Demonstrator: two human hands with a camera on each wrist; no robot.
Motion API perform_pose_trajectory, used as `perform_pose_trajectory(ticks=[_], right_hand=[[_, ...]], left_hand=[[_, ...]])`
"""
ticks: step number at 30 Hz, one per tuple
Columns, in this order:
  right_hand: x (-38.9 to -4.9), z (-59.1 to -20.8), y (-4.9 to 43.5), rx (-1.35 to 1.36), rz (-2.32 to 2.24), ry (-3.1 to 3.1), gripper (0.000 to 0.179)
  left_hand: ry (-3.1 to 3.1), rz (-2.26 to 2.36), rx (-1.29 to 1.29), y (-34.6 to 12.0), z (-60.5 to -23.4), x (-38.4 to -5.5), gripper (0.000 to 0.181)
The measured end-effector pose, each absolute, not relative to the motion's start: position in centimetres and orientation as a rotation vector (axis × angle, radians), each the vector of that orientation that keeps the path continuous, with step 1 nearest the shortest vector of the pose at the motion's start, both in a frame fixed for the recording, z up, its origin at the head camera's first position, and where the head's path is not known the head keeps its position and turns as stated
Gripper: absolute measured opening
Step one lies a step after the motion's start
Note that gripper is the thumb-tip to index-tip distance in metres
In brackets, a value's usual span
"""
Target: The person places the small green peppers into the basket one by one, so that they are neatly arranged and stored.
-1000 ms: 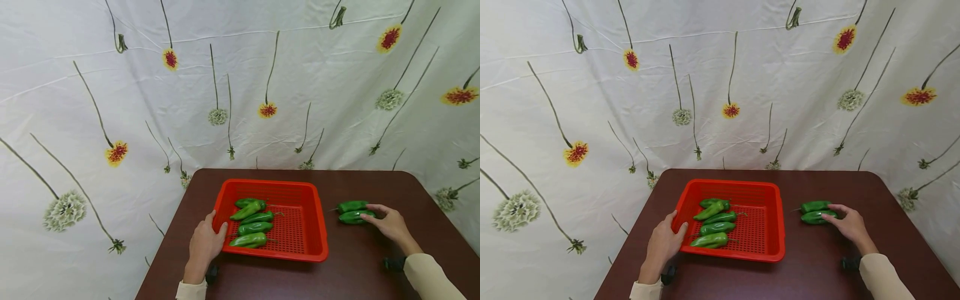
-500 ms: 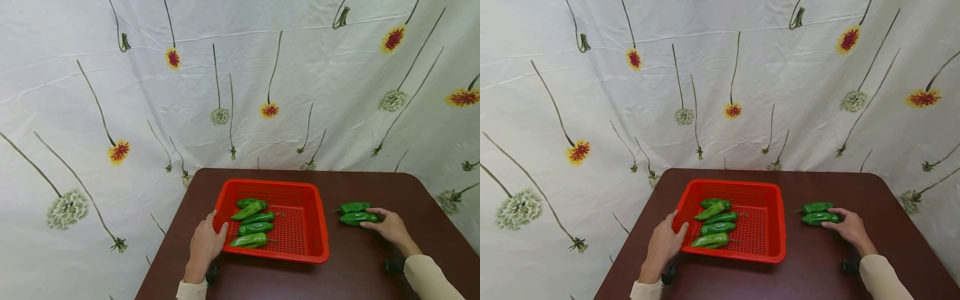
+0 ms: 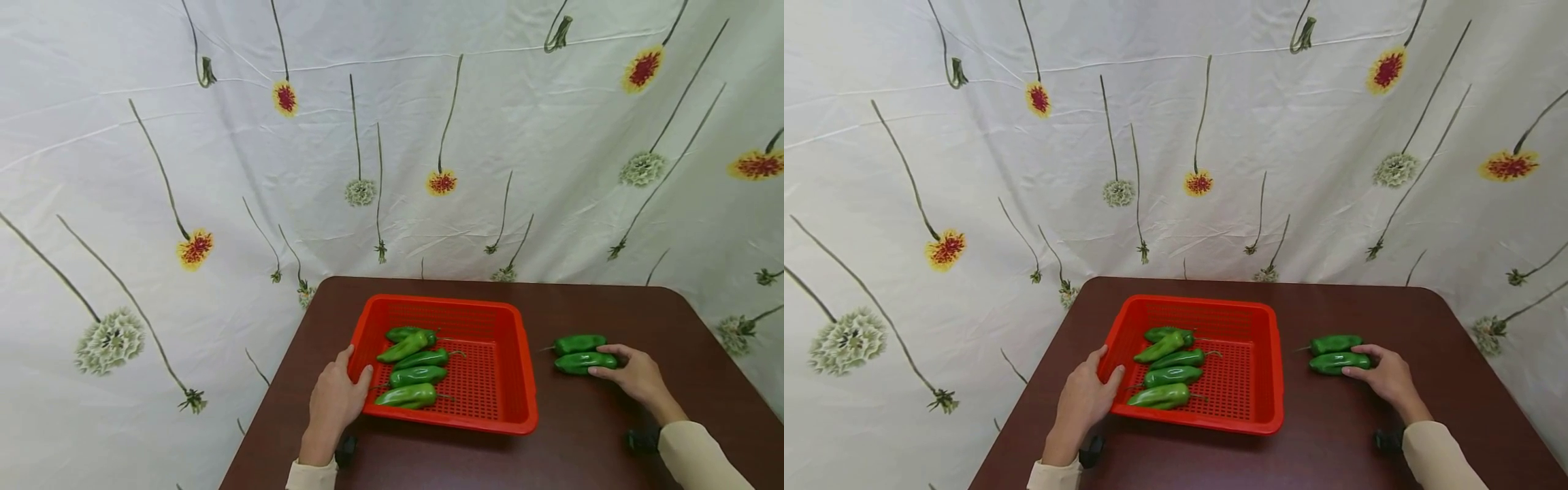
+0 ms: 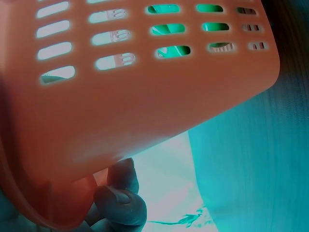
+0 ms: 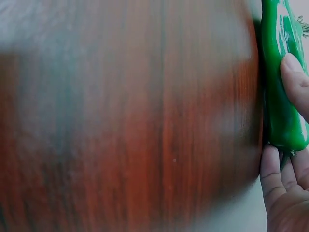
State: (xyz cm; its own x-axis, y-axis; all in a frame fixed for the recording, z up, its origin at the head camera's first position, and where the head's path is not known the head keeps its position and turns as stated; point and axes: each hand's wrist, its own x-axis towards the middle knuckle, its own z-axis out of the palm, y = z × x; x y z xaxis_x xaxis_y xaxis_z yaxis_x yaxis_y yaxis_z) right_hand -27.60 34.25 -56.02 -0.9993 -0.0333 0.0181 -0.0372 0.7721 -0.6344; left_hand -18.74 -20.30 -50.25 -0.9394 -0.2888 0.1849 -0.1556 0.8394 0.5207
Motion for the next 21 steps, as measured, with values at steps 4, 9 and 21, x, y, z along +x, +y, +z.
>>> perform_pose_trajectory(ticks=[4, 9, 21], right_hand=[[-27.55, -56.20, 34.24, 0.069, 1.053, -2.938, 0.070], [-27.57, -56.29, 34.34, 0.083, 1.037, -2.916, 0.067], [-27.40, -55.83, 34.10, 0.037, 1.092, -2.965, 0.074]], left_hand=[[-2.766, -0.753, 0.347, -20.24, -50.20, -18.70, 0.066], [-2.768, -0.753, 0.352, -20.21, -50.20, -18.67, 0.066], [-2.770, -0.755, 0.350, -20.27, -50.23, -18.72, 0.066]])
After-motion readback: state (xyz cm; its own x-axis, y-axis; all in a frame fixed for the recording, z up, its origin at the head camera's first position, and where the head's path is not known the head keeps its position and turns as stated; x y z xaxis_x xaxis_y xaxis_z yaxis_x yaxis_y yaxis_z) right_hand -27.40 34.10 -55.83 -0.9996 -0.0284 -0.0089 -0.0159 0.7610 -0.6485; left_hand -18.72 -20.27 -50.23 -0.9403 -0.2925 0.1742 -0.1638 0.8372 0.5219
